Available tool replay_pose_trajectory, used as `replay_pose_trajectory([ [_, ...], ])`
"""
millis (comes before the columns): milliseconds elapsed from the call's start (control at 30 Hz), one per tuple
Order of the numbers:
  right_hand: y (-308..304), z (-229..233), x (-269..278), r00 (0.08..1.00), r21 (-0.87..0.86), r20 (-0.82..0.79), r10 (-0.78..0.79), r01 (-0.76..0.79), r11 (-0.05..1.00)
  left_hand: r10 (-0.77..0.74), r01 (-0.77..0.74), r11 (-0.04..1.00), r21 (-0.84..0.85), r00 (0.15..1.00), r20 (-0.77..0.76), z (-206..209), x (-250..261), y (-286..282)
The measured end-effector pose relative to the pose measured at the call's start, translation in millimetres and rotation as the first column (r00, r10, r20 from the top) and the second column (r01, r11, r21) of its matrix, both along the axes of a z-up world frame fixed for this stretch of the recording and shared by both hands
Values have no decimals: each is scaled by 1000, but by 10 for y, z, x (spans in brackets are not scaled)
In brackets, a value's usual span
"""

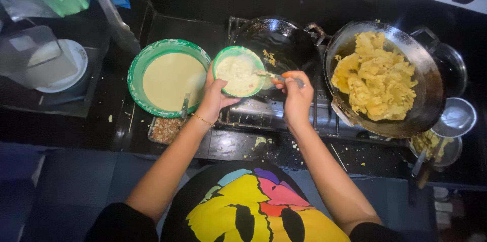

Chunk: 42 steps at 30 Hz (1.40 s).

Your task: The person scoops batter from a bowl and pours it into hot oil in a wok to fry. They use a slotted spoon to stir and flip the frying items, then remove the cooked pieces and place them into a container. The process is repeated with additional batter.

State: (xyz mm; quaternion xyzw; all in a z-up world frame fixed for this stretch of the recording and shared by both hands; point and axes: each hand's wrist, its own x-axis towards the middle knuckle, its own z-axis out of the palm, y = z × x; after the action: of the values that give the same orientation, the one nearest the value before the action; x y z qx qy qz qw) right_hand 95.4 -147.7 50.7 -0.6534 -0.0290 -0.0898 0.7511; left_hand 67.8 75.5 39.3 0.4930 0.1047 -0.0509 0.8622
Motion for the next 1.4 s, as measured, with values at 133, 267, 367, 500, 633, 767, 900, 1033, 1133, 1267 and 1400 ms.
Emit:
replay_pose_trajectory([
  [133, -50, 14, 56, 994, 73, -106, 17, -9, 997, 6, -6, 1000, 8, 1000, -14, 42, 26, 41],
  [267, -29, 10, 122, 986, 103, -166, 6, 11, 995, 9, -9, 1000, -4, 999, -33, 72, 80, 65],
  [367, -15, 25, 151, 989, 112, -148, -2, 19, 994, 15, -15, 1000, 5, 999, -30, 56, 117, 93],
  [500, -5, 75, 219, 985, 117, -174, -9, 30, 993, 28, -29, 1000, -6, 999, -45, 22, 189, 135],
  [633, 44, 107, 259, 988, 72, -151, -23, 34, 997, 34, -34, 999, 6, 998, -43, 51, 271, 170],
  [767, 69, 133, 332, 994, 83, -102, -24, 33, 996, 37, -37, 998, 45, 999, -20, 101, 341, 198],
  [900, 205, 106, 386, 988, -192, 127, -88, 111, 975, 26, -27, 992, 125, 1000, 11, 139, 424, 207],
  [1033, 283, 25, 373, 993, -216, 104, -58, 80, 973, 34, -31, 988, 153, 999, -18, 114, 545, 196],
  [1133, 264, -56, 472, 999, -32, -17, -46, 45, 998, 15, -8, 984, 178, 999, -37, 73, 602, 221],
  [1267, 173, -92, 597, 989, 72, -114, -90, 98, 993, 22, -11, 987, 160, 998, -64, 30, 668, 275],
  [1400, 116, -91, 684, 980, 141, -186, -68, 95, 985, 23, -18, 997, 78, 998, -64, -8, 717, 313],
])
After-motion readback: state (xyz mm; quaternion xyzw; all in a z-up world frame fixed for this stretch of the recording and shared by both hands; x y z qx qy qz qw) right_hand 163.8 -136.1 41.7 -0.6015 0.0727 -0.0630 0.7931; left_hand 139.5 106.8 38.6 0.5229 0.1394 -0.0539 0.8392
